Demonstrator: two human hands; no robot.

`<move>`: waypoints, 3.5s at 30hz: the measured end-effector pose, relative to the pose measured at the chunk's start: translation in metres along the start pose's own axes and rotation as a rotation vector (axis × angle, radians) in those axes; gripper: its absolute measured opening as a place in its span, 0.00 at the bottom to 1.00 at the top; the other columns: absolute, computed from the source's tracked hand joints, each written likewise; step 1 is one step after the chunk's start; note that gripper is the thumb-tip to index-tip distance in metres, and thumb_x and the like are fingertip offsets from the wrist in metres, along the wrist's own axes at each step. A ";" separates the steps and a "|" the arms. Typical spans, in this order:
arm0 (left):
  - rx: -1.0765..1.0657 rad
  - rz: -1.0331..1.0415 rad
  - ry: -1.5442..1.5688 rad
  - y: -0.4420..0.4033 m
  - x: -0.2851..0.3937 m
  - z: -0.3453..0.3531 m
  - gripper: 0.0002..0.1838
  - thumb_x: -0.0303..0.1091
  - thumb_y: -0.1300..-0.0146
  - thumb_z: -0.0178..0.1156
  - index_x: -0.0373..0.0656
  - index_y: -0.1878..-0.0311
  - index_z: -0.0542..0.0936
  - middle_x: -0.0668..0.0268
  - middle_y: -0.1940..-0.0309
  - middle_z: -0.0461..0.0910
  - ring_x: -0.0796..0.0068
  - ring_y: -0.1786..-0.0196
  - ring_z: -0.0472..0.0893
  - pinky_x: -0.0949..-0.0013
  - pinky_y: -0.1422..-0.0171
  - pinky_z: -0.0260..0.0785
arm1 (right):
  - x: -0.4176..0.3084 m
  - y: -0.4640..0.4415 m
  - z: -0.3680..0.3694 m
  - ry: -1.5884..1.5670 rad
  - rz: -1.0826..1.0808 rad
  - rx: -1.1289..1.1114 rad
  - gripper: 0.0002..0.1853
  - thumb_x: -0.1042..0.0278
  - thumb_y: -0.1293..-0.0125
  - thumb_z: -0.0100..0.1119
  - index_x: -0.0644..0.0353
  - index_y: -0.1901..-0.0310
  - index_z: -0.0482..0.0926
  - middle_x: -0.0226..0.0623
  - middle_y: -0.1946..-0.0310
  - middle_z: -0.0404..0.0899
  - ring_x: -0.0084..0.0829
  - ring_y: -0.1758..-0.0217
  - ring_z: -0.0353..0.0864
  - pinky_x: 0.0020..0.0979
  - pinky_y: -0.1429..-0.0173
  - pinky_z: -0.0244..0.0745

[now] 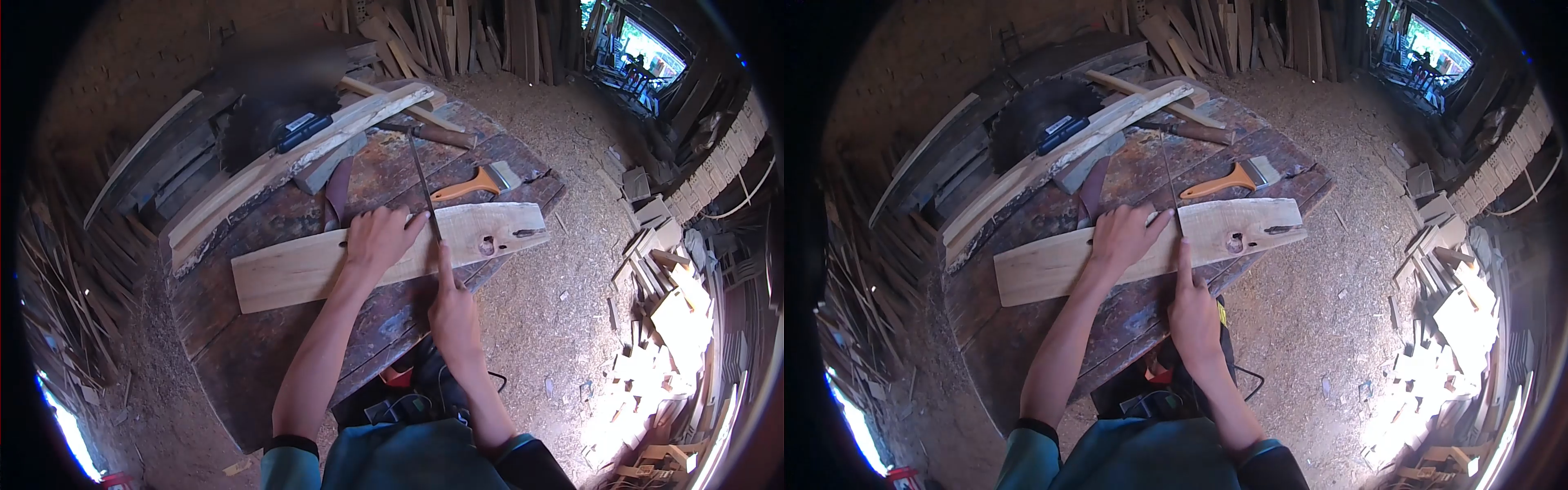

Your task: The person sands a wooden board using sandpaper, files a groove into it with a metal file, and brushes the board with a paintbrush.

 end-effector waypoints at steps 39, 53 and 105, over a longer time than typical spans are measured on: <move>-0.130 -0.075 0.029 -0.005 -0.010 0.012 0.25 0.51 0.36 0.49 0.38 0.72 0.82 0.48 0.76 0.79 0.51 0.68 0.81 0.54 0.62 0.72 | 0.039 0.131 -0.025 0.033 0.205 -0.290 0.43 0.83 0.48 0.48 0.48 0.29 0.46 0.57 0.63 0.75 0.56 0.72 0.77 0.50 0.69 0.72; -0.152 -0.095 0.031 -0.004 -0.011 0.010 0.26 0.51 0.36 0.48 0.37 0.72 0.82 0.48 0.76 0.79 0.50 0.68 0.81 0.53 0.60 0.71 | 0.034 0.119 -0.025 0.071 0.174 -0.239 0.45 0.85 0.51 0.48 0.50 0.29 0.47 0.53 0.67 0.75 0.54 0.74 0.77 0.48 0.70 0.72; 0.039 -0.019 -0.132 0.000 0.001 -0.006 0.22 0.48 0.34 0.47 0.41 0.75 0.79 0.50 0.79 0.78 0.47 0.73 0.79 0.51 0.68 0.71 | 0.066 0.157 -0.030 -0.094 0.134 -0.246 0.42 0.80 0.48 0.52 0.48 0.30 0.52 0.45 0.70 0.71 0.43 0.74 0.79 0.39 0.70 0.74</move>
Point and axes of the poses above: each hand's wrist, its own y-axis away from the middle knuckle, its own z-axis out of the palm, x = y × z, the point moved 9 cm from there along -y, towards the middle knuckle
